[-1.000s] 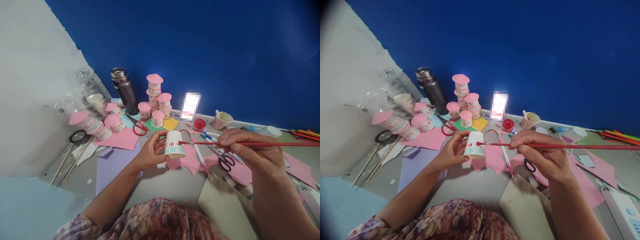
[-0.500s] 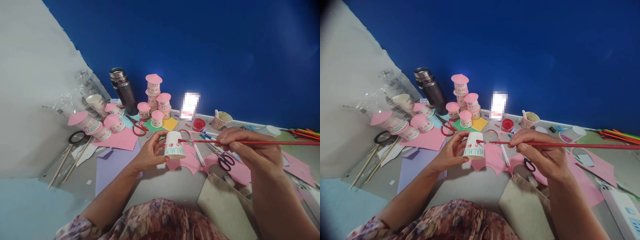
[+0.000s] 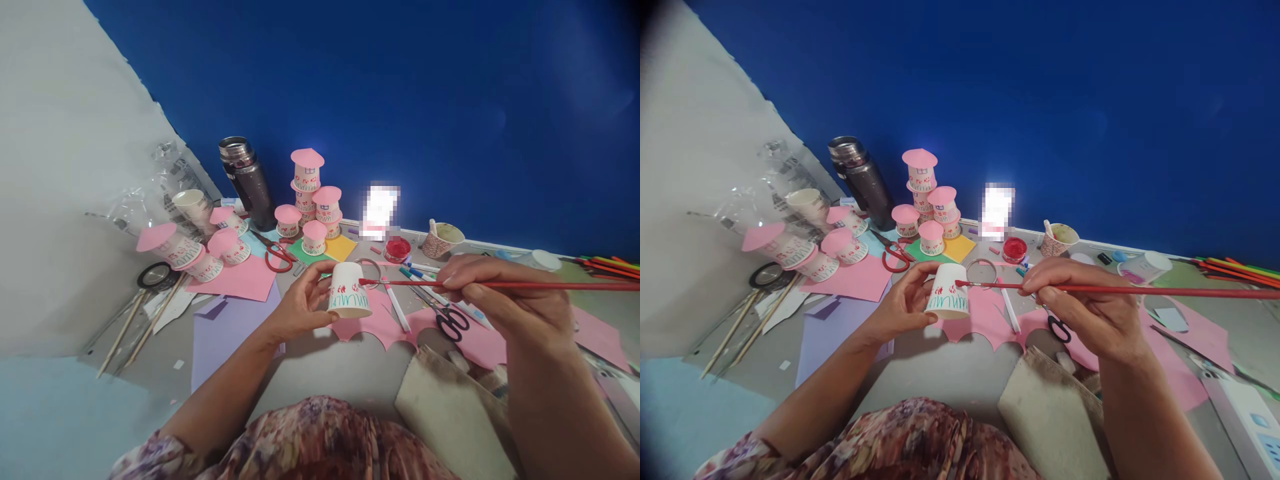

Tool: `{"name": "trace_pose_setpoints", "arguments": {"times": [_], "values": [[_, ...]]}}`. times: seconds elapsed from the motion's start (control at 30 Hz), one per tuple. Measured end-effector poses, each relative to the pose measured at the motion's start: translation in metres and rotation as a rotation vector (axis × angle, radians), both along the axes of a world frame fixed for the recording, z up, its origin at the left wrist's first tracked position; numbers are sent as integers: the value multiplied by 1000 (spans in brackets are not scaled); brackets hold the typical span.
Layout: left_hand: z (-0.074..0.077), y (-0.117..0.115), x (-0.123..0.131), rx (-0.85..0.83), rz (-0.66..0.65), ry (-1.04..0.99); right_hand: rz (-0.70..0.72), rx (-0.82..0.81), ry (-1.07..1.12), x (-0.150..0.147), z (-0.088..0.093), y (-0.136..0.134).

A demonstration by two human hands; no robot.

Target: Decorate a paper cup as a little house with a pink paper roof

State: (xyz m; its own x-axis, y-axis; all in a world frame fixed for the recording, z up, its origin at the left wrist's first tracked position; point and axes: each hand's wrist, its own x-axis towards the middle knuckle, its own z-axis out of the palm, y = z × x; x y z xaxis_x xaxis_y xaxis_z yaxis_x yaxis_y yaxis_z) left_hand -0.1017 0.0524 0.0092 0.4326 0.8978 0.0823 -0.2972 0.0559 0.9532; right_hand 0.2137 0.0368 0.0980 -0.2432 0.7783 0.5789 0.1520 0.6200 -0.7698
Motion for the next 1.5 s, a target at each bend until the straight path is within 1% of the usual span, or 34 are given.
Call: {"name": "trace_pose_setpoints", "arguments": {"times": [0.13, 0.27, 0.5, 0.73, 0.93, 1.13, 1.4, 1.5], "values": [[-1, 1, 0, -2, 4, -13, 30, -12, -14, -3, 0, -1], [0, 1, 1, -5, 2, -16, -13, -14, 30, -4, 0, -2], [5, 0, 3, 2, -3, -33, 39, -6, 22, -2, -2, 1], [3, 1, 3, 12, -9, -43, 1, 6, 13, -2, 1, -1], [3, 1, 3, -2, -10, -53, 43, -3, 0, -2, -2, -1], [5, 2, 3, 11, 2, -75, 5, 9, 37, 0, 0, -2], [2, 2, 2, 12, 3, -54, -30, 18, 49, 0, 0, -3], [1, 2, 2, 4, -5, -57, -24, 10, 52, 0, 1, -3]]}}
